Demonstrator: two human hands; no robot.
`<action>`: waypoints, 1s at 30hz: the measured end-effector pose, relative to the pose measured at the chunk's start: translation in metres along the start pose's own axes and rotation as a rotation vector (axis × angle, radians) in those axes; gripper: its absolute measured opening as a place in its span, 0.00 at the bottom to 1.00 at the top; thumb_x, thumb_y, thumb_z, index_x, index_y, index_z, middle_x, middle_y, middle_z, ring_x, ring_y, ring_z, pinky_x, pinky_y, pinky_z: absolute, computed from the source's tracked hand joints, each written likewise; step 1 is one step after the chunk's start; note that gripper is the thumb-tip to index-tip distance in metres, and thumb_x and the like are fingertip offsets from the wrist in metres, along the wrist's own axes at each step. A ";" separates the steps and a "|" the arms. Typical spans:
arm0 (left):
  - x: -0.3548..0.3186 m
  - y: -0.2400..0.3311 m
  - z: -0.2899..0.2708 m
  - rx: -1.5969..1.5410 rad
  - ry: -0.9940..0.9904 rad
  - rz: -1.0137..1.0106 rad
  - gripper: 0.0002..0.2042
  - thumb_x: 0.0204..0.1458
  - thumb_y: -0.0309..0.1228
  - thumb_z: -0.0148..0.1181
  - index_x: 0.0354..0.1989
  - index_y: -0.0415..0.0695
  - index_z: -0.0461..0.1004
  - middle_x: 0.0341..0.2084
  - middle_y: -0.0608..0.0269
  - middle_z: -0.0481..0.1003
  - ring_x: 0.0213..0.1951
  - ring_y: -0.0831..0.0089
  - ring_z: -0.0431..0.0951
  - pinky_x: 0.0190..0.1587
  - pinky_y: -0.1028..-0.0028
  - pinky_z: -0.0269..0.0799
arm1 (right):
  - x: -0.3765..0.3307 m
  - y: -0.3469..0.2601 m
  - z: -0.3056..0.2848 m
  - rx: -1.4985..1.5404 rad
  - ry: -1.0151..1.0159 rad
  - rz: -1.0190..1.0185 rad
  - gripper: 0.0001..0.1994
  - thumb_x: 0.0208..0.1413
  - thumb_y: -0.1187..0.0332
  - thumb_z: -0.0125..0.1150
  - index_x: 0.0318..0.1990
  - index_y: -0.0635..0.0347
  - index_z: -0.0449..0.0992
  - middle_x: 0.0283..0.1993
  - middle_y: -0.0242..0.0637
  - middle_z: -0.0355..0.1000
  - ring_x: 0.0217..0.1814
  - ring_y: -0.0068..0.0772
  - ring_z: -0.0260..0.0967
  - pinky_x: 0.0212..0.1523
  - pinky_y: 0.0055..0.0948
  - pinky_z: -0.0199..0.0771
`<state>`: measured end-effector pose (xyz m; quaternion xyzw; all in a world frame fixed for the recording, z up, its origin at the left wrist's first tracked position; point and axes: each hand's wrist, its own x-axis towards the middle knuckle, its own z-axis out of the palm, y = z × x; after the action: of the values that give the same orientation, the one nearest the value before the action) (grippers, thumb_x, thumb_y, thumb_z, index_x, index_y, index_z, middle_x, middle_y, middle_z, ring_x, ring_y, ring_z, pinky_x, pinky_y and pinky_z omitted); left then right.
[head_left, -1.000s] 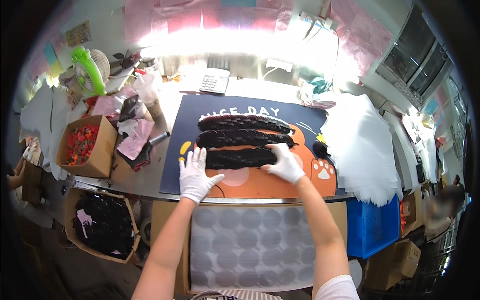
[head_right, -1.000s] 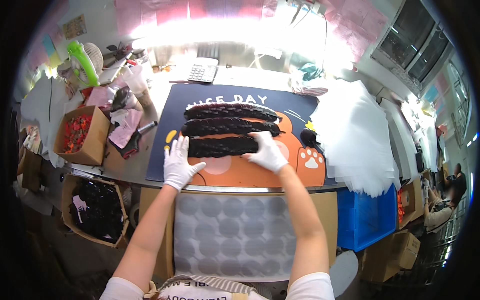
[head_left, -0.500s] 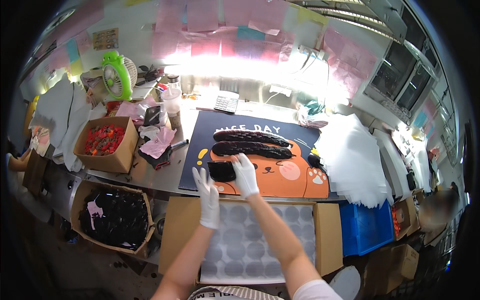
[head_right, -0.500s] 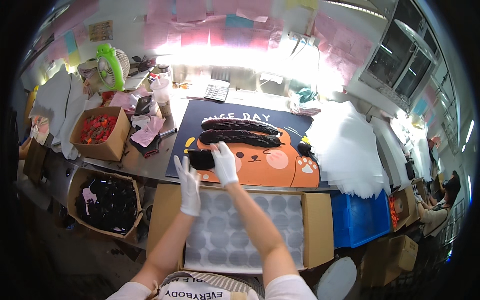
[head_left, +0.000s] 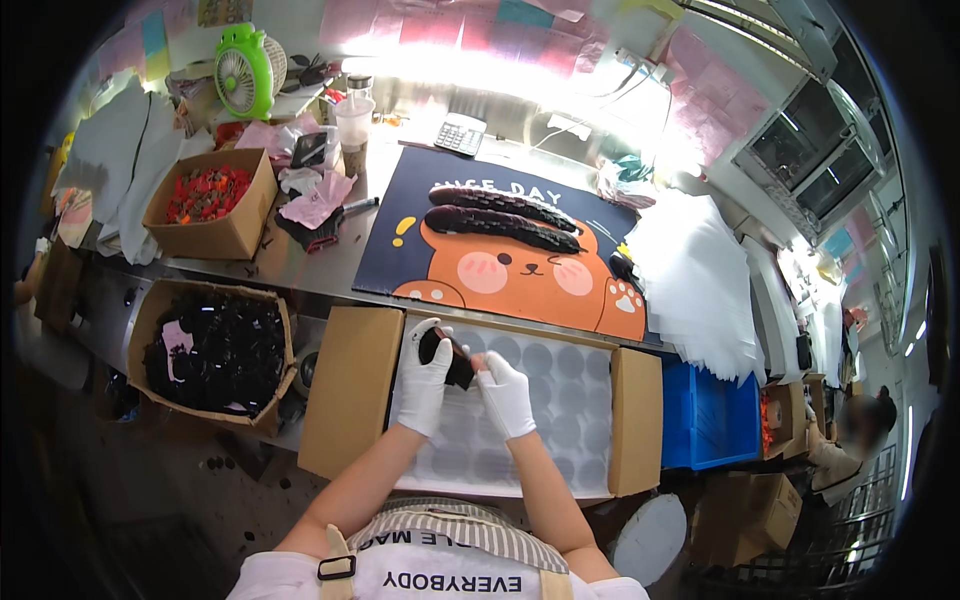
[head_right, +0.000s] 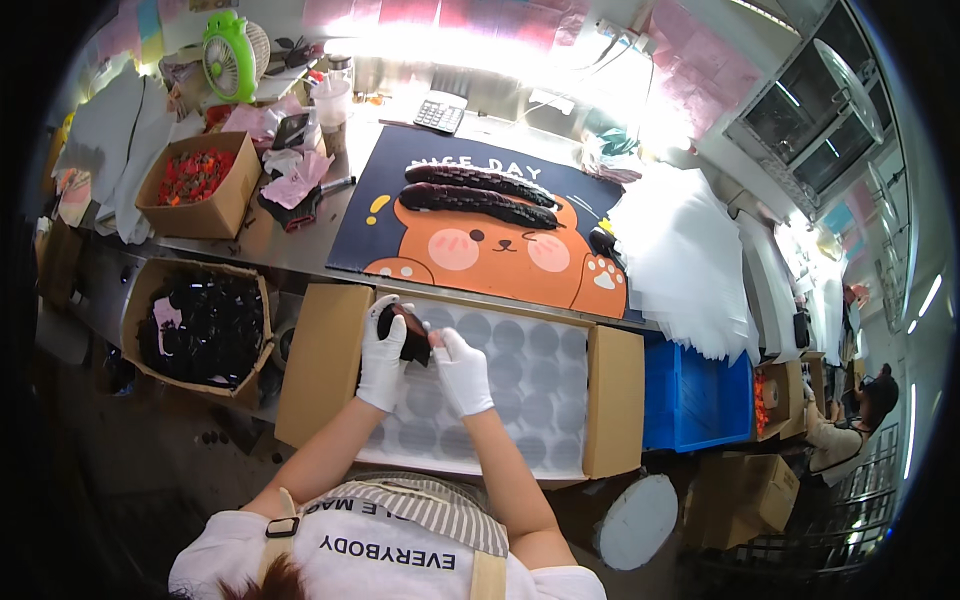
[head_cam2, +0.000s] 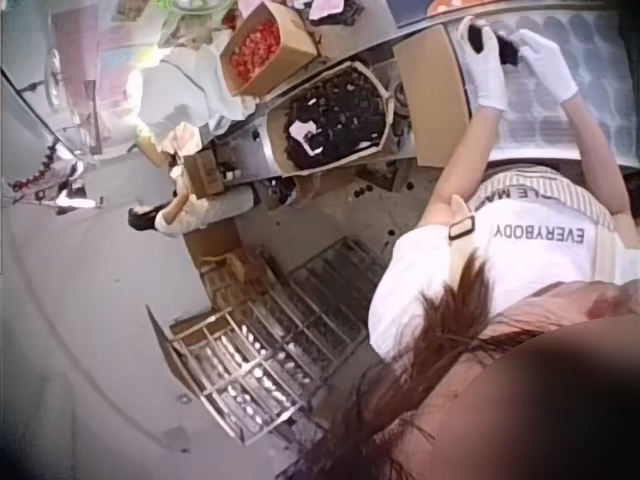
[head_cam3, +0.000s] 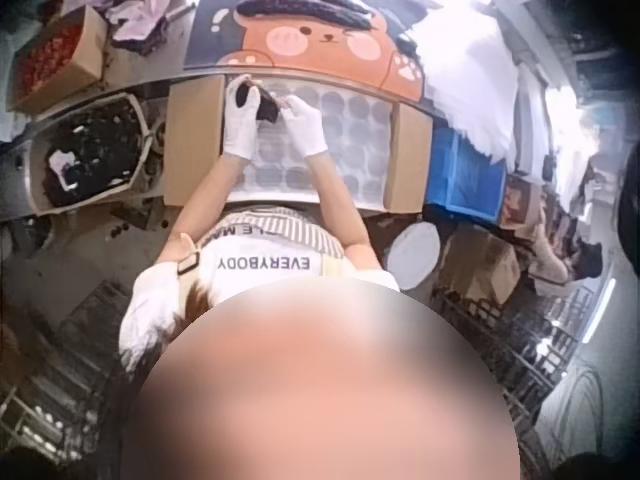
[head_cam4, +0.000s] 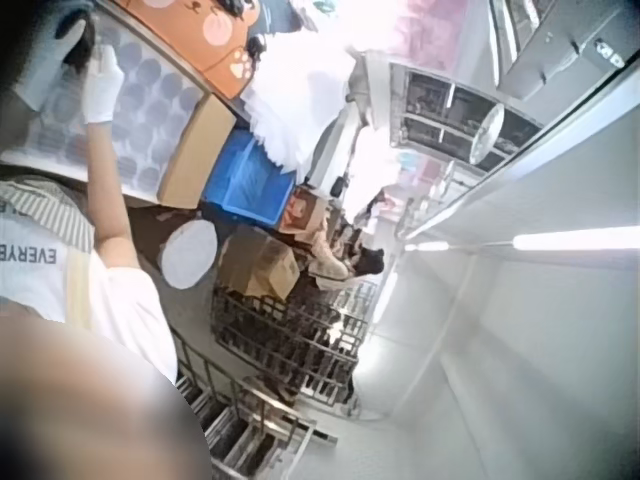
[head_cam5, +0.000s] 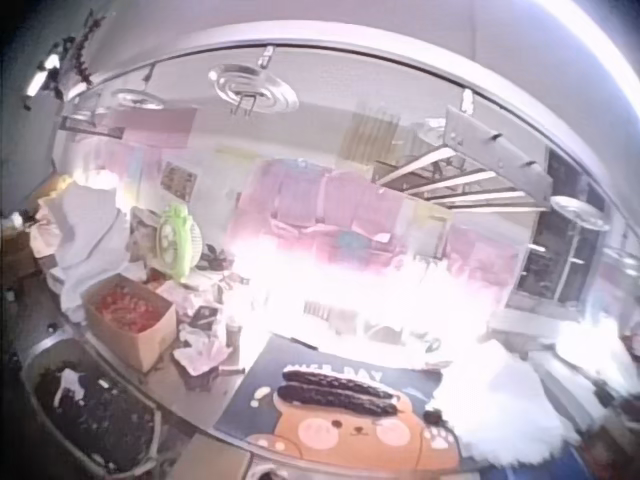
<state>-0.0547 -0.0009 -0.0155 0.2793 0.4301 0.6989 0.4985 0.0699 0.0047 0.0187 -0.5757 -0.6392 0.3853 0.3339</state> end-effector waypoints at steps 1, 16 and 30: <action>-0.007 0.002 -0.005 -0.010 -0.068 -0.081 0.18 0.61 0.26 0.54 0.59 0.45 0.63 0.48 0.61 0.71 0.46 0.71 0.75 0.51 0.71 0.73 | -0.005 0.027 0.001 0.083 -0.016 -0.051 0.09 0.59 0.67 0.60 0.36 0.65 0.78 0.27 0.46 0.76 0.27 0.30 0.71 0.32 0.29 0.71; -0.067 -0.014 -0.070 -0.283 0.007 -0.533 0.21 0.62 0.33 0.54 0.63 0.48 0.61 0.48 0.62 0.72 0.42 0.69 0.78 0.38 0.68 0.78 | 0.012 0.003 0.005 -0.430 -0.354 -0.086 0.13 0.50 0.57 0.62 0.27 0.58 0.81 0.26 0.48 0.74 0.30 0.50 0.74 0.33 0.40 0.74; -0.054 0.000 -0.050 -0.169 0.041 -0.515 0.17 0.63 0.35 0.52 0.59 0.52 0.64 0.51 0.61 0.71 0.44 0.65 0.77 0.37 0.68 0.77 | 0.043 0.098 -0.127 -1.074 -0.050 0.113 0.13 0.50 0.54 0.62 0.29 0.51 0.84 0.30 0.43 0.77 0.35 0.49 0.76 0.40 0.42 0.77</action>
<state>-0.0772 -0.0676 -0.0371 0.1038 0.4370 0.5881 0.6726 0.2223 0.0651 -0.0076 -0.6896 -0.7220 0.0353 -0.0443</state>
